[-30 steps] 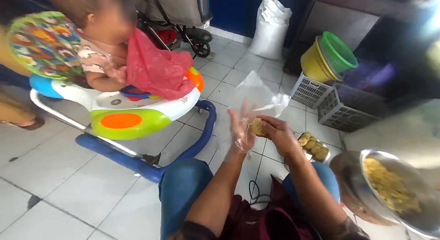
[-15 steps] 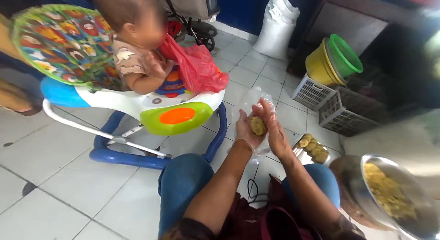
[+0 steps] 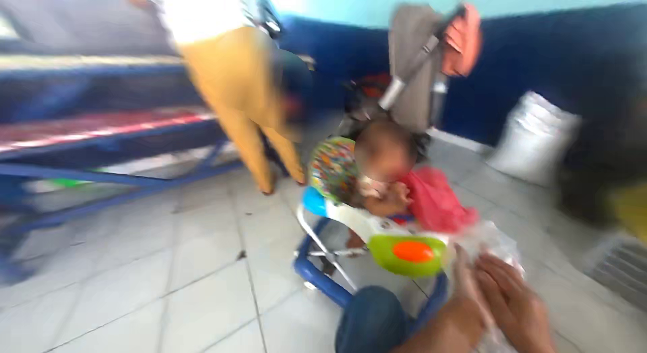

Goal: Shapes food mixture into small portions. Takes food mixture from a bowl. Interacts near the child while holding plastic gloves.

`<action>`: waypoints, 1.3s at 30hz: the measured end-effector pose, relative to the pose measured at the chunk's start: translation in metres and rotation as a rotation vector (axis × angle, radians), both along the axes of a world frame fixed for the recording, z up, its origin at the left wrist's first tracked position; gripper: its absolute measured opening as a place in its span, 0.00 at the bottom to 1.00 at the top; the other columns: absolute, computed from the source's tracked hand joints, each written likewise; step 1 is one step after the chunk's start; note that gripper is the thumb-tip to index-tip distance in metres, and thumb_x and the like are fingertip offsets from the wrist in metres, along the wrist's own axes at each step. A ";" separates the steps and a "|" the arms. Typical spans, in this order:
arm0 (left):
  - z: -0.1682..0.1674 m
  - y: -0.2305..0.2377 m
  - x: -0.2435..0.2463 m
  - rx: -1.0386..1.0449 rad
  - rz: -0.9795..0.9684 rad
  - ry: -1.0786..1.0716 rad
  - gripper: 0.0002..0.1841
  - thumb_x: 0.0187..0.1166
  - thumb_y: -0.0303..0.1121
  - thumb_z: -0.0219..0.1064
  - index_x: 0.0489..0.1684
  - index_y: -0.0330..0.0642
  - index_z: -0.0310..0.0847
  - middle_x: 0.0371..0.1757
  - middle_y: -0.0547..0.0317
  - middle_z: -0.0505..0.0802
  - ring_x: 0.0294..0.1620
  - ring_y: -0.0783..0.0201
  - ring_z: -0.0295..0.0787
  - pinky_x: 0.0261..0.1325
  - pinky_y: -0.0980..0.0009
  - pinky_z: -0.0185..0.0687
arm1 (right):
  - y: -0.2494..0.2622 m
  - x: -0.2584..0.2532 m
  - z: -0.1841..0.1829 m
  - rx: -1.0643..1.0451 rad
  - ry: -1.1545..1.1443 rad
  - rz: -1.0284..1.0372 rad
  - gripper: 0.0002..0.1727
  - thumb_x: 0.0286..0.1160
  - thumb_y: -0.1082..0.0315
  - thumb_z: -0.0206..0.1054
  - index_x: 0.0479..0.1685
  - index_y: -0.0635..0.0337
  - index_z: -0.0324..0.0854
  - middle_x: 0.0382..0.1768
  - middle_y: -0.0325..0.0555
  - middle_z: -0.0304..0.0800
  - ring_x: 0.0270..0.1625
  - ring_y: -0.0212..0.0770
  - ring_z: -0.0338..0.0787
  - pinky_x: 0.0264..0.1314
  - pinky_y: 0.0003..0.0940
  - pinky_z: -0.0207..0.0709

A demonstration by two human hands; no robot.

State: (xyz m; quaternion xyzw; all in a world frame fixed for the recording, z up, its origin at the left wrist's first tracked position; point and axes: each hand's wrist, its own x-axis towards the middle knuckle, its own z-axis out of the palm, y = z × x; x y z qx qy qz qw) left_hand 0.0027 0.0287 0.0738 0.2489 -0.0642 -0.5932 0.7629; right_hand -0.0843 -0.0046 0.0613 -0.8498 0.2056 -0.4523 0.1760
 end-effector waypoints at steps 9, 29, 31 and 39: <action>0.035 0.016 0.028 -0.358 0.167 0.011 0.53 0.72 0.80 0.19 0.66 0.48 0.77 0.51 0.56 0.92 0.47 0.62 0.90 0.46 0.64 0.86 | 0.027 0.037 0.052 0.917 -0.852 0.230 0.24 0.95 0.61 0.35 0.48 0.54 0.81 0.38 0.28 0.92 0.42 0.25 0.91 0.50 0.24 0.86; 0.095 0.080 0.065 -0.438 0.500 -0.135 0.38 0.91 0.58 0.28 0.49 0.43 0.85 0.40 0.57 0.95 0.42 0.66 0.93 0.46 0.70 0.88 | 0.076 0.102 0.106 0.423 -0.345 0.377 0.16 0.84 0.64 0.57 0.43 0.66 0.88 0.39 0.39 0.91 0.44 0.24 0.89 0.53 0.23 0.84; 0.062 0.072 0.092 -0.652 0.320 -0.181 0.44 0.83 0.69 0.25 0.82 0.50 0.70 0.67 0.55 0.90 0.64 0.61 0.89 0.64 0.65 0.85 | 0.072 0.101 0.098 0.588 -0.277 0.390 0.14 0.84 0.66 0.59 0.43 0.66 0.87 0.36 0.39 0.91 0.40 0.26 0.90 0.49 0.26 0.85; 0.068 0.093 0.119 -0.992 0.321 -0.213 0.47 0.74 0.77 0.44 0.91 0.58 0.54 0.81 0.49 0.78 0.78 0.44 0.77 0.68 0.47 0.82 | 0.085 0.073 0.132 0.897 -0.565 0.598 0.19 0.90 0.71 0.44 0.38 0.57 0.82 0.32 0.34 0.93 0.34 0.30 0.93 0.43 0.28 0.89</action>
